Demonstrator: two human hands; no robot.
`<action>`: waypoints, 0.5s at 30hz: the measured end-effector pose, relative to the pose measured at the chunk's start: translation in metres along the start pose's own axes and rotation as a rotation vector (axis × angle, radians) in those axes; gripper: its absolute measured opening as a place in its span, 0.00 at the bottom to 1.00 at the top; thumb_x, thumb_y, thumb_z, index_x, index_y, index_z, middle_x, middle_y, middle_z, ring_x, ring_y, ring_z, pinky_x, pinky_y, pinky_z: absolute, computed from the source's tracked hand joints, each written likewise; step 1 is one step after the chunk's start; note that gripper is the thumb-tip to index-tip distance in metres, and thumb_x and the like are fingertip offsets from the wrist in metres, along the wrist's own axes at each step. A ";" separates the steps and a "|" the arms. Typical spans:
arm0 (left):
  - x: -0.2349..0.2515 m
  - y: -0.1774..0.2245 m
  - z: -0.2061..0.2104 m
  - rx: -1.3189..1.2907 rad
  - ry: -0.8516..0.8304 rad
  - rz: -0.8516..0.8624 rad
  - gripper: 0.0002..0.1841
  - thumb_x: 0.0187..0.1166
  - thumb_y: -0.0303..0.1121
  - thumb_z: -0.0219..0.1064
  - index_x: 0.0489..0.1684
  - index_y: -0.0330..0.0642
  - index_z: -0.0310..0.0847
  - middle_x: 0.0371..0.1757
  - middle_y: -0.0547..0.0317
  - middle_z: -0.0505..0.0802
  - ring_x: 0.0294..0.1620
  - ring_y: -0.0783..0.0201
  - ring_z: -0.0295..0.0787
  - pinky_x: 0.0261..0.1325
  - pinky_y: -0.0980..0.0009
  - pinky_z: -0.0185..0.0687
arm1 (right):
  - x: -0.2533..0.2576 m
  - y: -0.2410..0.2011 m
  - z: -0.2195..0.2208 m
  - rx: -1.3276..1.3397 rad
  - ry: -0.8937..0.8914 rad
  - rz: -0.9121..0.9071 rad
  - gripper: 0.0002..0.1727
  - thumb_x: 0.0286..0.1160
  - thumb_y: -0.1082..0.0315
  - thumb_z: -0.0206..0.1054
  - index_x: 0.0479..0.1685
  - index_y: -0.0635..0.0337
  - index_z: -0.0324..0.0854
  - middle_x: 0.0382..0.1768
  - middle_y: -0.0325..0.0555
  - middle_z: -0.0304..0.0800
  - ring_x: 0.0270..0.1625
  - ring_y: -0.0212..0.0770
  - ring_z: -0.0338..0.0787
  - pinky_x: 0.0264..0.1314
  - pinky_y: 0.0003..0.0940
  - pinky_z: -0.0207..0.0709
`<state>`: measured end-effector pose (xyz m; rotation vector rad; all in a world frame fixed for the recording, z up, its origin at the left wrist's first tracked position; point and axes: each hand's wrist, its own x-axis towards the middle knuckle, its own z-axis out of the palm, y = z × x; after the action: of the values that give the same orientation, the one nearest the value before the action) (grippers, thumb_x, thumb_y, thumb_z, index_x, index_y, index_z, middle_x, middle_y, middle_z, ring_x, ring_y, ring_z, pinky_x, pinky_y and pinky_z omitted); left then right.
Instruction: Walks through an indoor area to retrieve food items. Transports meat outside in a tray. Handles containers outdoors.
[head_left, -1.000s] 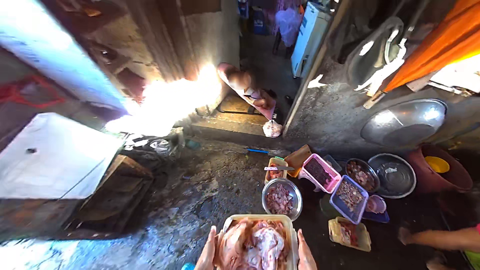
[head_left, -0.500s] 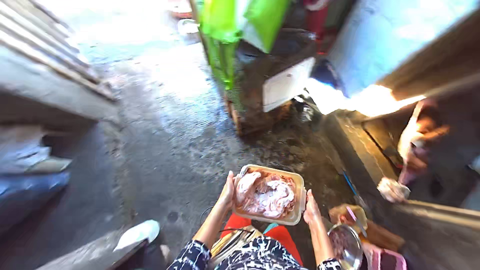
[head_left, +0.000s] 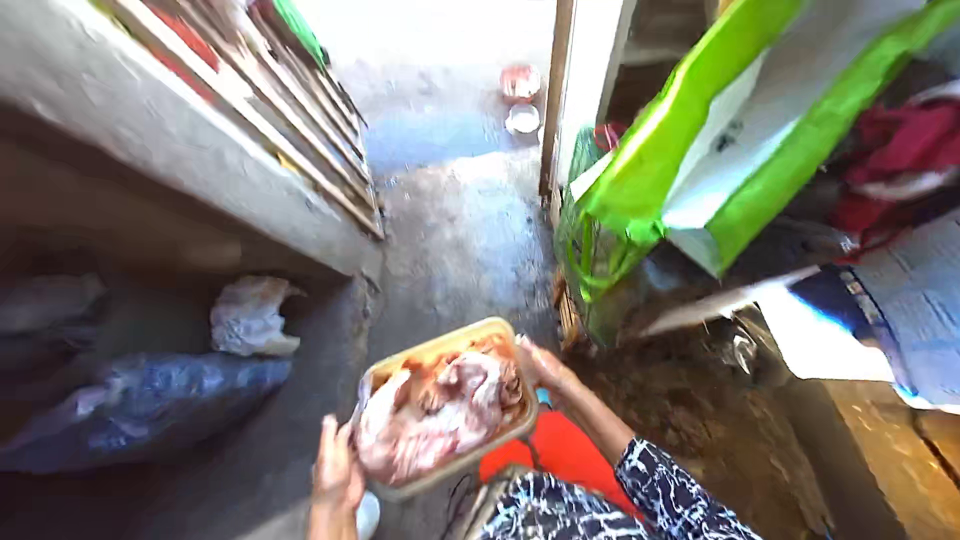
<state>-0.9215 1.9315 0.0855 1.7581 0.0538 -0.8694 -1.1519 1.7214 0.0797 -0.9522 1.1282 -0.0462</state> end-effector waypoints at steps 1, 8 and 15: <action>0.016 0.019 0.000 -0.010 0.044 0.016 0.38 0.94 0.55 0.23 0.68 0.30 0.73 0.48 0.57 0.90 0.45 0.72 0.88 0.53 0.68 0.87 | 0.025 -0.025 0.010 -0.023 -0.050 -0.014 0.38 0.96 0.44 0.35 0.72 0.71 0.76 0.66 0.65 0.84 0.67 0.53 0.85 0.72 0.53 0.77; 0.120 0.119 0.011 -0.119 0.179 0.027 0.37 0.93 0.56 0.21 0.62 0.36 0.73 0.41 0.68 0.90 0.41 0.78 0.88 0.49 0.71 0.88 | 0.160 -0.177 0.057 -0.057 -0.198 0.042 0.38 0.95 0.42 0.35 0.71 0.68 0.77 0.66 0.63 0.84 0.66 0.51 0.85 0.70 0.51 0.76; 0.300 0.201 0.078 -0.096 0.126 -0.051 0.37 0.94 0.56 0.24 0.73 0.31 0.67 0.50 0.58 0.87 0.45 0.75 0.85 0.53 0.69 0.84 | 0.303 -0.301 0.063 -0.044 -0.034 0.090 0.38 0.95 0.42 0.36 0.71 0.69 0.77 0.67 0.63 0.84 0.67 0.52 0.85 0.71 0.52 0.75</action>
<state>-0.6548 1.6767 0.0677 1.7259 0.2205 -0.7791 -0.8353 1.4285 0.0599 -0.9364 1.1434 0.0681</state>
